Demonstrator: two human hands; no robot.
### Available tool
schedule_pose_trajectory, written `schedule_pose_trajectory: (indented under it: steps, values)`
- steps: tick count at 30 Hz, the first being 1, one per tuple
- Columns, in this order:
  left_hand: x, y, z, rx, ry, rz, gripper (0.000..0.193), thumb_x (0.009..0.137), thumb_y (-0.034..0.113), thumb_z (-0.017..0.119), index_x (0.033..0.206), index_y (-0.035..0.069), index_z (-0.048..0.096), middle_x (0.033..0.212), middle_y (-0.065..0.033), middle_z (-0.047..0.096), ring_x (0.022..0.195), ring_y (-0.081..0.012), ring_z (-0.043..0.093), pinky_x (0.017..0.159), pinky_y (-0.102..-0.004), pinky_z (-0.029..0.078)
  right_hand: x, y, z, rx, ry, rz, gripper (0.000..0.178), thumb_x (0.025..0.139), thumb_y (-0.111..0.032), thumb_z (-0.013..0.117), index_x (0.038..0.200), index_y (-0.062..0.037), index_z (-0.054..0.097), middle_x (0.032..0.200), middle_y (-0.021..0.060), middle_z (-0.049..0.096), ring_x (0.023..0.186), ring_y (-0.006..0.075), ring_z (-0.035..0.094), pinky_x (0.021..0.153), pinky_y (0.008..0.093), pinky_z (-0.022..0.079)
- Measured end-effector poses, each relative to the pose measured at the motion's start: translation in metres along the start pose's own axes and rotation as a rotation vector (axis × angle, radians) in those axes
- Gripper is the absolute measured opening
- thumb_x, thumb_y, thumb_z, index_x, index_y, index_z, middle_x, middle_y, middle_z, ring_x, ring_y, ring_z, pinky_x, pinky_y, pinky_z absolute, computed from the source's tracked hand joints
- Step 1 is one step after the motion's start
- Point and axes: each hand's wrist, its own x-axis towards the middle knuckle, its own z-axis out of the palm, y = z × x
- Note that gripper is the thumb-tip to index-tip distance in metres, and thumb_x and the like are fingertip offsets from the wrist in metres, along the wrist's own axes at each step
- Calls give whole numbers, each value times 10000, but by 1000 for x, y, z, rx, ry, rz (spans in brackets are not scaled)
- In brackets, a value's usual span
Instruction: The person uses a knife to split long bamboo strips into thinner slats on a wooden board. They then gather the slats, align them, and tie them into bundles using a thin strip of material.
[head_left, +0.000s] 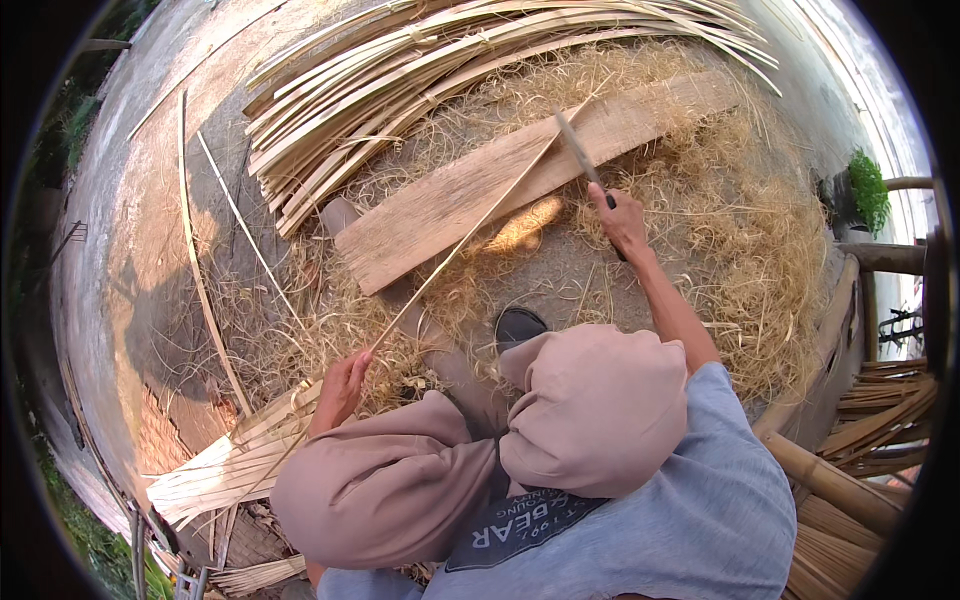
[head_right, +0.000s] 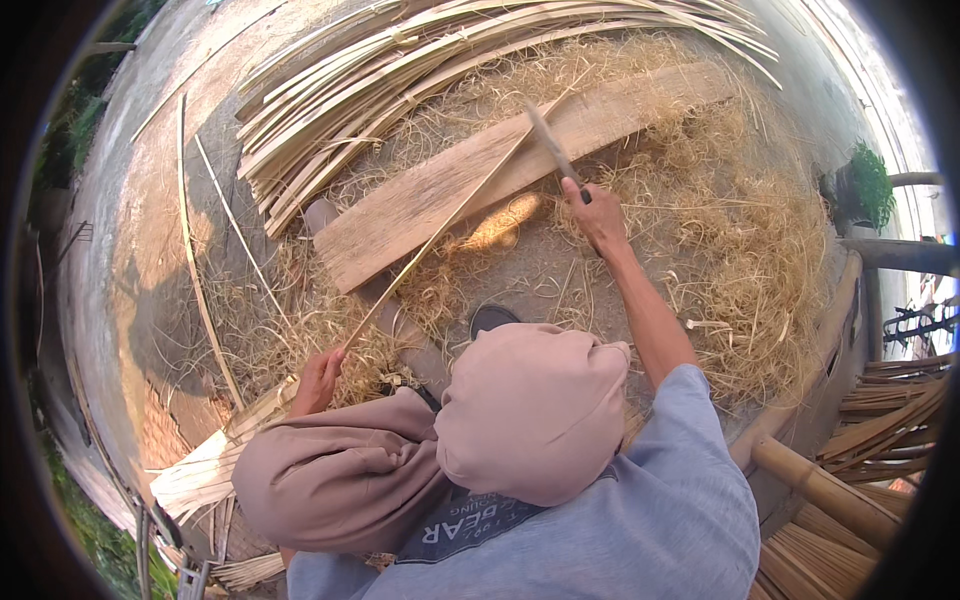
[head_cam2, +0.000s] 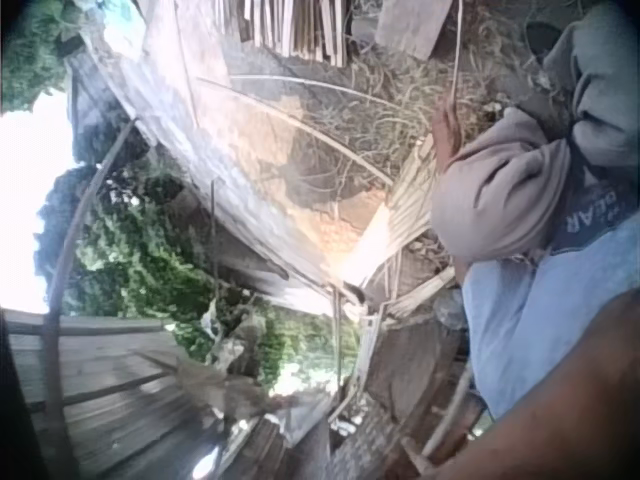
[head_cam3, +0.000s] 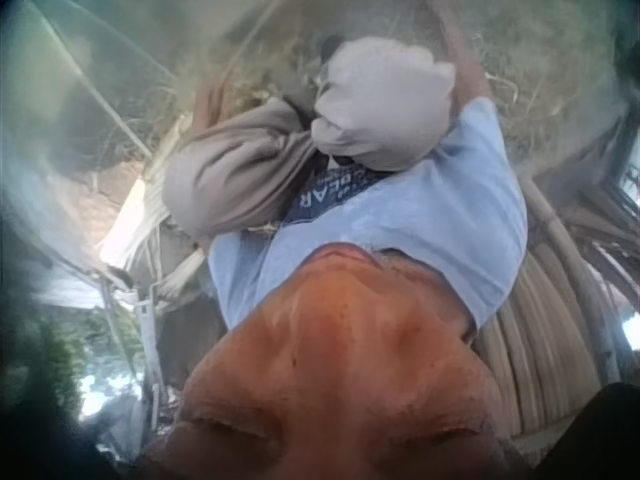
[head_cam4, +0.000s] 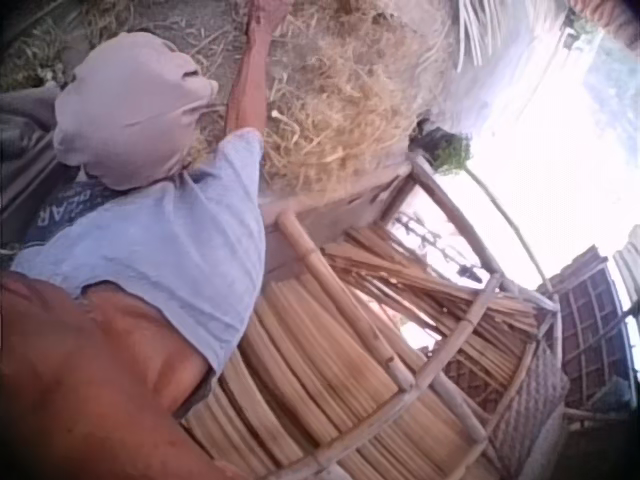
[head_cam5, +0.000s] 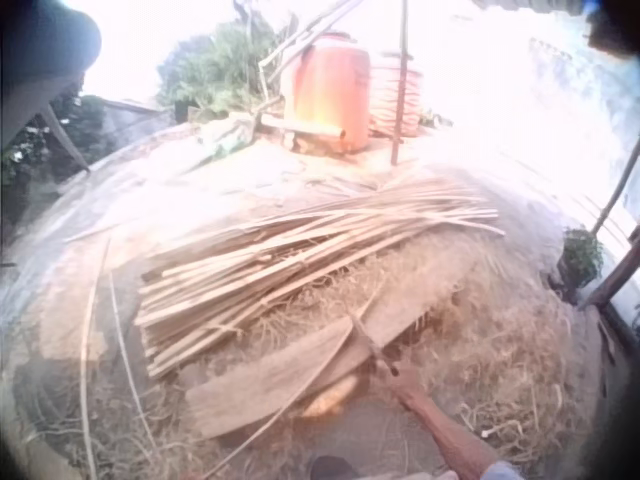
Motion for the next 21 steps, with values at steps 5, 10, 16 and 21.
schedule_pose_trajectory:
  steps: [5,10,16,21]
  values:
    - [5,-5,15,-216,-30,-125,453,1094,393,455,956,42,705,590,1,406,557,-125,417,532,-317,354,29,-32,-41,89,-44,120,740,961,-702,495,615,-49,544,544,62,562,462,163,582,468,342,489]
    - [35,23,31,-101,11,-57,465,1092,389,450,902,20,661,609,-39,483,562,-135,462,540,-326,377,-112,-81,63,-167,-372,-587,660,968,-640,540,854,-7,686,647,166,642,603,279,641,567,442,492]
    - [20,27,19,-149,-30,-73,470,1088,405,455,914,13,645,643,-25,526,555,-130,474,546,-309,401,7,-24,-4,17,-104,62,724,969,-680,499,655,-32,582,547,84,553,558,209,605,515,404,446]
    - [28,46,10,-253,-143,-260,534,1076,466,460,870,13,651,613,8,511,538,-104,473,505,-264,378,9,-40,-18,-61,-186,19,747,953,-672,531,632,1,570,545,168,560,592,298,635,587,466,475]
